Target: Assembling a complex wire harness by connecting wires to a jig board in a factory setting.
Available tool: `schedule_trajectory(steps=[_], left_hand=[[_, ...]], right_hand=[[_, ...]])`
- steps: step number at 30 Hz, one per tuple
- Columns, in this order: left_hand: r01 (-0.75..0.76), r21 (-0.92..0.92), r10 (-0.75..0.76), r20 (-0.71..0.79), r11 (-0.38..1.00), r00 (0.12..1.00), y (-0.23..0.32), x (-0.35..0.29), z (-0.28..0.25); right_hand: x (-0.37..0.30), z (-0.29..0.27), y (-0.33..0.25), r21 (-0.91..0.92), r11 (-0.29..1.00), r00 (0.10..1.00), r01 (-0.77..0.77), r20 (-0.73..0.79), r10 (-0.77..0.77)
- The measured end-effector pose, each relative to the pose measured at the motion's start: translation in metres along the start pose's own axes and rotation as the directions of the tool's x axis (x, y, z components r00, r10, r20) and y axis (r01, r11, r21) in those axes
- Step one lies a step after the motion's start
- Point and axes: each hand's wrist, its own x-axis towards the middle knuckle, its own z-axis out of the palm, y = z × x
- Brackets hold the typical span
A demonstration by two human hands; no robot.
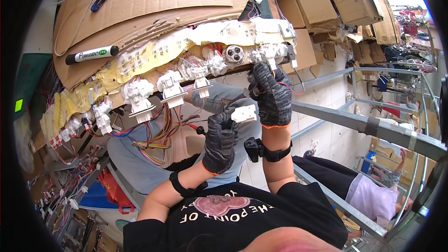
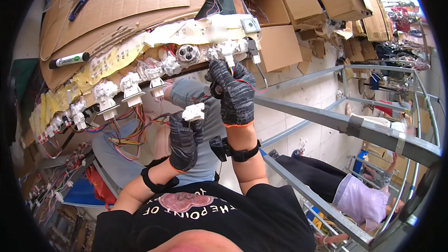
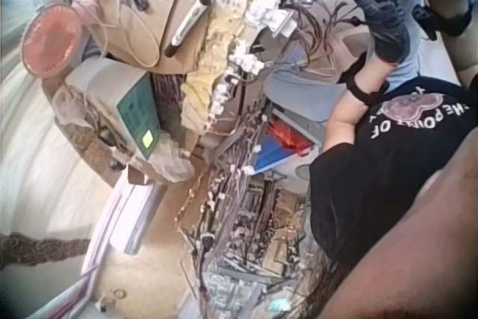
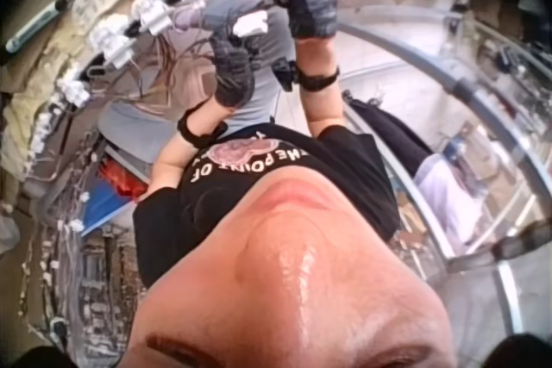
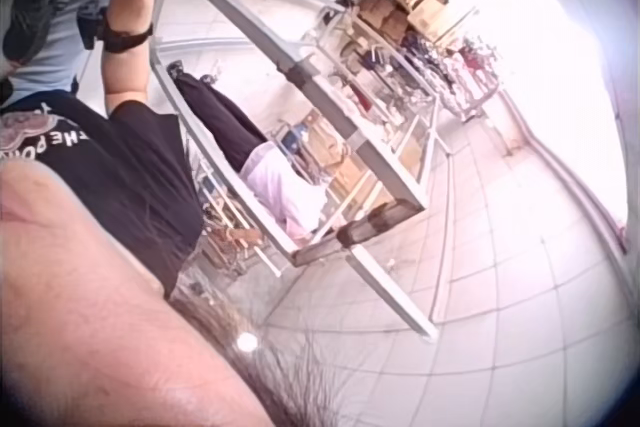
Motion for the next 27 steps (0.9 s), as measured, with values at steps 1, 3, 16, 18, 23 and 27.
schedule_trajectory(steps=[1,3,16,18,23,27], left_hand=[[0.002,-0.002,-0.002,-0.001,1.0,1.0,-0.009,0.0,-0.005],[-0.191,0.069,0.193,-0.01,0.979,0.981,-0.028,-0.003,-0.013],[-0.226,0.048,0.227,-0.02,0.973,0.974,-0.003,-0.018,0.006],[-0.246,0.003,0.246,-0.004,0.969,0.969,-0.004,-0.016,0.004],[-0.239,0.186,0.236,0.04,0.953,0.971,0.005,-0.021,0.009],[-0.48,0.509,0.557,0.001,0.714,0.83,0.005,-0.017,0.011]], right_hand=[[0.0,0.001,0.001,-0.002,1.0,1.0,-0.002,-0.001,0.002],[0.0,0.003,0.002,-0.024,0.999,0.999,0.028,-0.033,-0.029],[-0.043,-0.016,0.015,-0.508,0.745,0.794,0.433,-0.176,-0.581],[-0.066,-0.018,0.018,-0.819,0.32,0.488,0.477,-0.057,-0.871],[-0.067,0.007,0.004,-0.602,0.622,0.862,0.5,0.28,-0.423],[-0.049,0.028,0.001,-0.181,0.958,0.947,0.222,0.272,-0.168]])
